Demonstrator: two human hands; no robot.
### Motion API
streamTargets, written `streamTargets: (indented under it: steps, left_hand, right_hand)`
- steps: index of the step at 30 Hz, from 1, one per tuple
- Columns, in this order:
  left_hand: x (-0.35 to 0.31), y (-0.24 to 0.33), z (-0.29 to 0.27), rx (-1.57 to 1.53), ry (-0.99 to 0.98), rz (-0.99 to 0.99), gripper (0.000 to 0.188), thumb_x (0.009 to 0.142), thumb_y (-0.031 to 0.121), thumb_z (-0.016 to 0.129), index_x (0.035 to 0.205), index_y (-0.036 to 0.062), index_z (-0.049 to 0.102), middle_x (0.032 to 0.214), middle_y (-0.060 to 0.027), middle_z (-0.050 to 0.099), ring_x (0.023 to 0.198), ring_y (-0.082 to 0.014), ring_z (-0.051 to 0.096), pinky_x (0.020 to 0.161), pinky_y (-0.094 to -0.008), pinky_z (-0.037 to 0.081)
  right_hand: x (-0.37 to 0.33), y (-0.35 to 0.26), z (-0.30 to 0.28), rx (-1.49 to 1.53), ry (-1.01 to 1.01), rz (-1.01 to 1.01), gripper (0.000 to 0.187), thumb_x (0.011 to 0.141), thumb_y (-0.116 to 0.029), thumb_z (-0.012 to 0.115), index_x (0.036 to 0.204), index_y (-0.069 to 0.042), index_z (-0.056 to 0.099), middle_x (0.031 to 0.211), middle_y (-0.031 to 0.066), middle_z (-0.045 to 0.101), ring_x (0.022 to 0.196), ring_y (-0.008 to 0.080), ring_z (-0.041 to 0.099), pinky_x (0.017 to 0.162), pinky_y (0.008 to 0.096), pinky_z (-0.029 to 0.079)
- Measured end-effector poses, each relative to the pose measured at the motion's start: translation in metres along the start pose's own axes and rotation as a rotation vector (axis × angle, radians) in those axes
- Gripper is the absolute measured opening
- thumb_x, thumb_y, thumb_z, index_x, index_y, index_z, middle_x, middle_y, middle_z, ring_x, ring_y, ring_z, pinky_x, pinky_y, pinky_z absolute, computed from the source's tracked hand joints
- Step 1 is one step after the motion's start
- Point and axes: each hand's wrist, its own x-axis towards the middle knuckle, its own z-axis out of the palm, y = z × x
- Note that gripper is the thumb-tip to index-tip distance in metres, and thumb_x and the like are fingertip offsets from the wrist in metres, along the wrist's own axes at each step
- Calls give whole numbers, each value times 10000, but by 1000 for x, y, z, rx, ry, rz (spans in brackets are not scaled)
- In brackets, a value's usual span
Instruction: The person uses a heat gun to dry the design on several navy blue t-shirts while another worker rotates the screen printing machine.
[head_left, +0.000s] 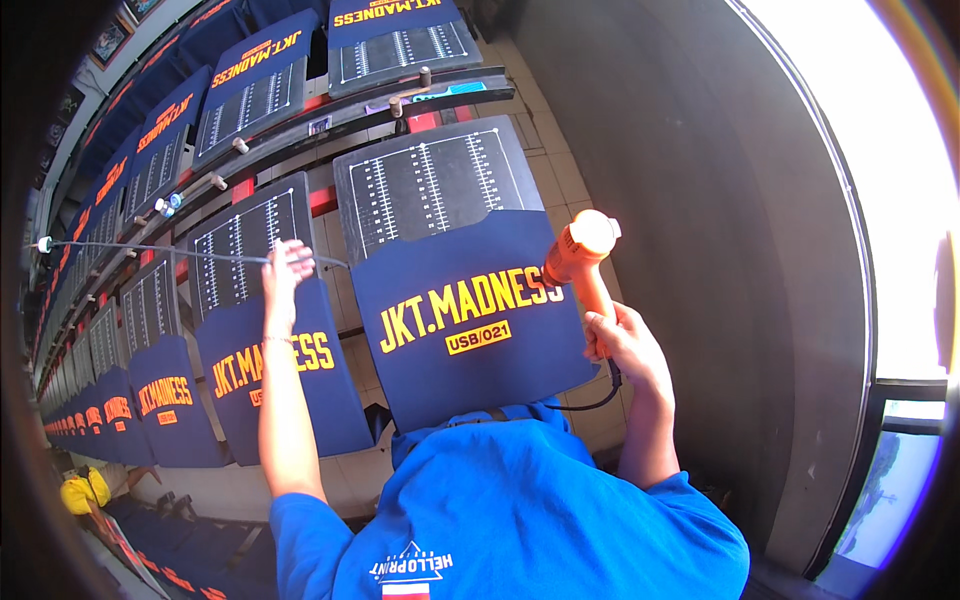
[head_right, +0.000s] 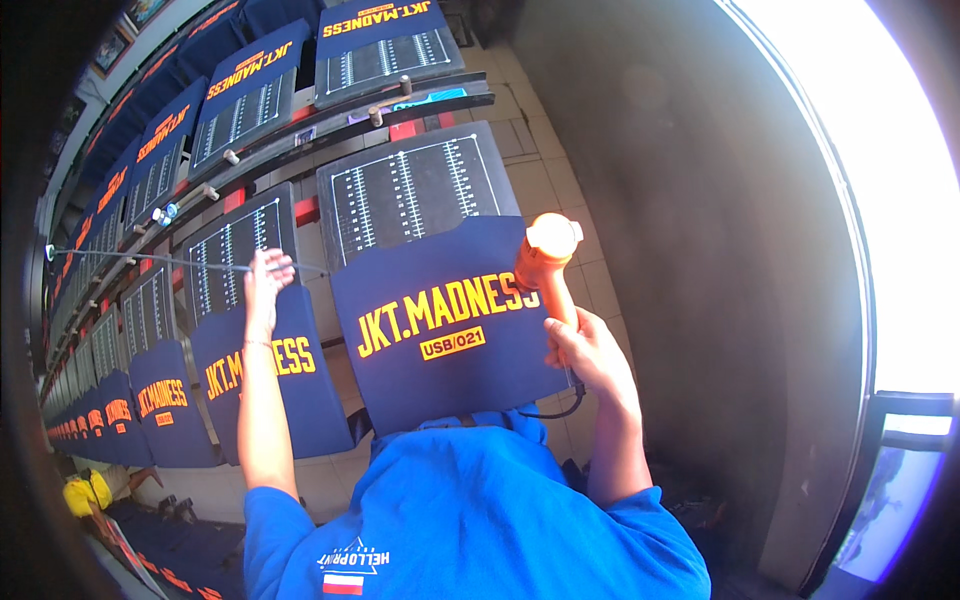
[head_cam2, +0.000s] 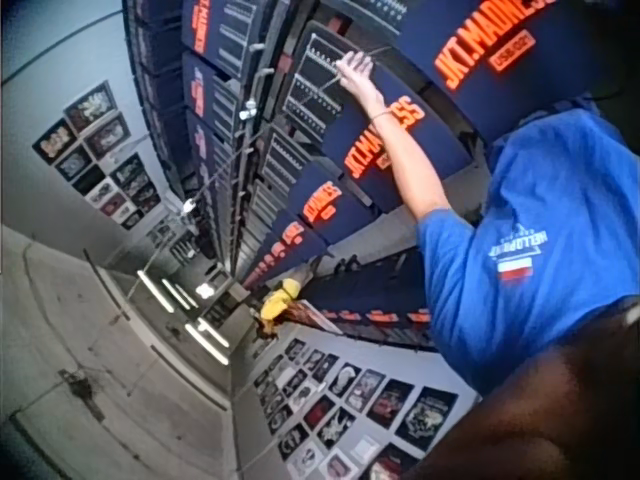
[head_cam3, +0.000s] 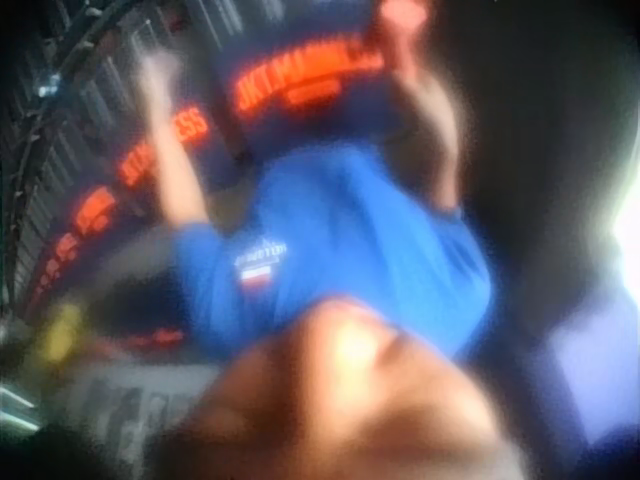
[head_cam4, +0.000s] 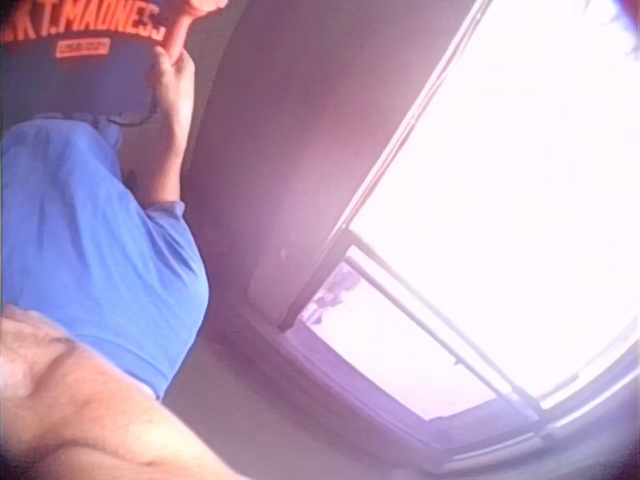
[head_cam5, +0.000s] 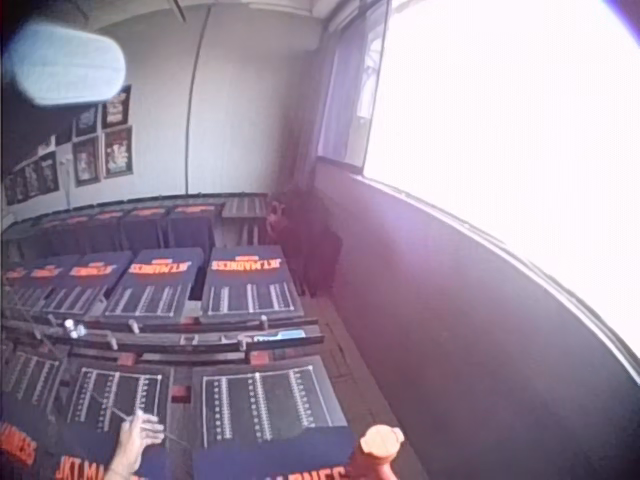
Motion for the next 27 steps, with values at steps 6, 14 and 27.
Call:
streamTargets:
  steps: [6, 14, 27]
  left_hand:
    - [-97, -59, 8, 157, -80, -56, 460, 1099, 400, 398, 1115, 38, 680, 945, -61, 725, 796, -106, 671, 717, -248, 529]
    - [-199, -90, 14, 320, -32, -50, 374, 1089, 280, 429, 1070, -9, 666, 958, -92, 721, 804, -142, 654, 735, -293, 520]
    - [-221, -103, 14, 512, 7, 116, 272, 1051, 116, 431, 1106, -29, 654, 941, -132, 685, 830, -198, 674, 745, -328, 543]
  right_hand:
    - [-8, 6, -1, 17, 25, -16, 285, 971, -271, 634, 1028, 3, 588, 779, 29, 595, 638, 118, 615, 628, 274, 529]
    - [-20, 11, -4, 0, 48, 36, 277, 973, -265, 632, 1062, -6, 587, 796, 35, 605, 634, 121, 622, 628, 267, 529]
    - [-32, 18, 1, -6, -12, 29, 304, 967, -298, 644, 1024, -6, 579, 793, 26, 586, 646, 114, 609, 626, 275, 527]
